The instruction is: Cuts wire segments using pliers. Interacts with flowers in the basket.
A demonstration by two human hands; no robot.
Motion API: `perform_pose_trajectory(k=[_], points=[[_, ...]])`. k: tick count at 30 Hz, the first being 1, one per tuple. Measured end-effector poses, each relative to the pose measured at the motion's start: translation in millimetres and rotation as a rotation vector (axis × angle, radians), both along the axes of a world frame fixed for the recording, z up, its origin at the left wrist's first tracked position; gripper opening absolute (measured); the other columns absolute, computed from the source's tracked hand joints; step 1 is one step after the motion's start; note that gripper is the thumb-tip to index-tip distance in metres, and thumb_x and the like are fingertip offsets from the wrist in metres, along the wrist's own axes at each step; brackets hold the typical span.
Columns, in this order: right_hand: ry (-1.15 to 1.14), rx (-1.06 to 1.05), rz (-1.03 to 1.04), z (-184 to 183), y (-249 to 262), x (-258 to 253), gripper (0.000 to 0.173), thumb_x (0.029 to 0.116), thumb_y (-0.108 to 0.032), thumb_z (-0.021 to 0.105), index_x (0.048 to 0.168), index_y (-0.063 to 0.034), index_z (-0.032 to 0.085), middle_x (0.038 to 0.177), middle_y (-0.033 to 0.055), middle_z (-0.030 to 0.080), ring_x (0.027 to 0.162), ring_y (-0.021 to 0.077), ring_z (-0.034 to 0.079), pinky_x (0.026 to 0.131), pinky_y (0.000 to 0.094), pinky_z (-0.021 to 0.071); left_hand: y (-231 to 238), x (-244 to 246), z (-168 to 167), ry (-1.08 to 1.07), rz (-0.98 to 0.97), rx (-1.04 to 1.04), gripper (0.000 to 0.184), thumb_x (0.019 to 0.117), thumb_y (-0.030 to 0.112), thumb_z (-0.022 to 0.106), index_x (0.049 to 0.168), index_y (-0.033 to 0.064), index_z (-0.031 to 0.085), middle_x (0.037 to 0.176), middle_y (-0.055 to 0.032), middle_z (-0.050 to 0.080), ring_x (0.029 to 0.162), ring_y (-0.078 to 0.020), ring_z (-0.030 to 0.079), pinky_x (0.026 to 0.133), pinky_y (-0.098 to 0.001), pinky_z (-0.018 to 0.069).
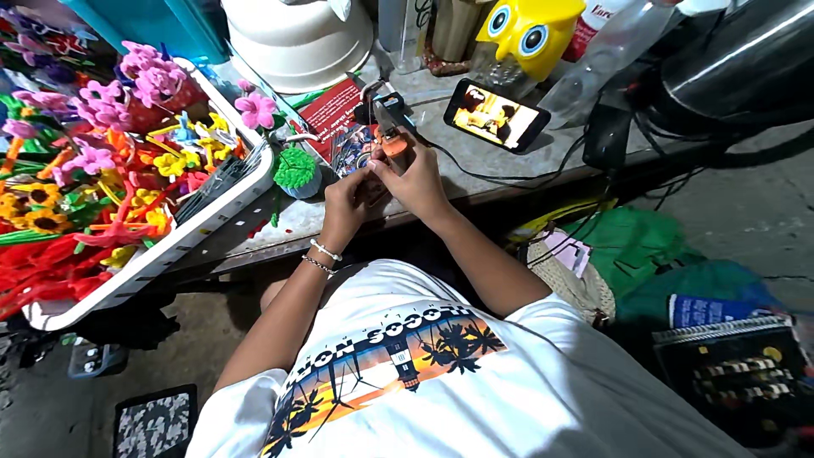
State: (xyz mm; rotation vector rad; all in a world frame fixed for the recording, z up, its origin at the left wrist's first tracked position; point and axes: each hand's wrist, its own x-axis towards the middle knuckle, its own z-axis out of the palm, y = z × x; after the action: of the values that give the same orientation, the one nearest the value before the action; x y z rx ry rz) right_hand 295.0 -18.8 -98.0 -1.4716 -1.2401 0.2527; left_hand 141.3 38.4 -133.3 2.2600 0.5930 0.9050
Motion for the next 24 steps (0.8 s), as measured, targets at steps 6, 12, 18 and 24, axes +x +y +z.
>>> perform_pose_trajectory(k=[6,12,18,24], points=[[0.024,0.023,0.02,-1,1,-1,0.041,0.0859,-0.008,0.078,0.122,0.0064,0.065,0.101,0.0148,0.074,0.093,0.0189,0.073,0.088,0.0368,0.0584,2,-1,-2,-0.049,-0.031,-0.07,0.028,0.093,-0.01,0.06,0.119,-0.0015,0.067,0.099,-0.0129,0.073,0.081,-0.0124,0.07,0.077,-0.0278,0.0586],[-0.008,0.019,-0.006,-1,2,-1,0.041,0.0861,-0.009,0.078,0.122,0.0064,0.066,0.102,0.0162,0.074,0.094,0.0209,0.072,0.088,0.0381,0.0577,7,6,-7,-0.082,-0.018,-0.046,0.025,0.0945,-0.009,0.061,0.118,-0.0042,0.067,0.102,-0.0136,0.074,0.089,-0.0102,0.072,0.086,-0.0254,0.0578],[-0.026,-0.03,0.024,4,2,3,0.044,0.0878,-0.011,0.077,0.127,0.0061,0.064,0.104,0.017,0.074,0.095,0.0228,0.072,0.089,0.0404,0.0573,21,12,-13,-0.16,-0.088,-0.129,0.027,0.092,-0.01,0.061,0.119,-0.0087,0.065,0.106,-0.0135,0.073,0.094,-0.0096,0.072,0.089,-0.0267,0.0589],[-0.063,-0.007,0.062,6,3,4,0.045,0.0876,-0.011,0.076,0.127,0.0068,0.063,0.102,0.0174,0.074,0.093,0.0229,0.073,0.087,0.0396,0.0579,24,12,-9,-0.168,-0.095,-0.147,0.022,0.0918,-0.009,0.062,0.114,-0.0083,0.066,0.103,-0.0125,0.074,0.092,-0.0082,0.071,0.088,-0.0257,0.0587]])
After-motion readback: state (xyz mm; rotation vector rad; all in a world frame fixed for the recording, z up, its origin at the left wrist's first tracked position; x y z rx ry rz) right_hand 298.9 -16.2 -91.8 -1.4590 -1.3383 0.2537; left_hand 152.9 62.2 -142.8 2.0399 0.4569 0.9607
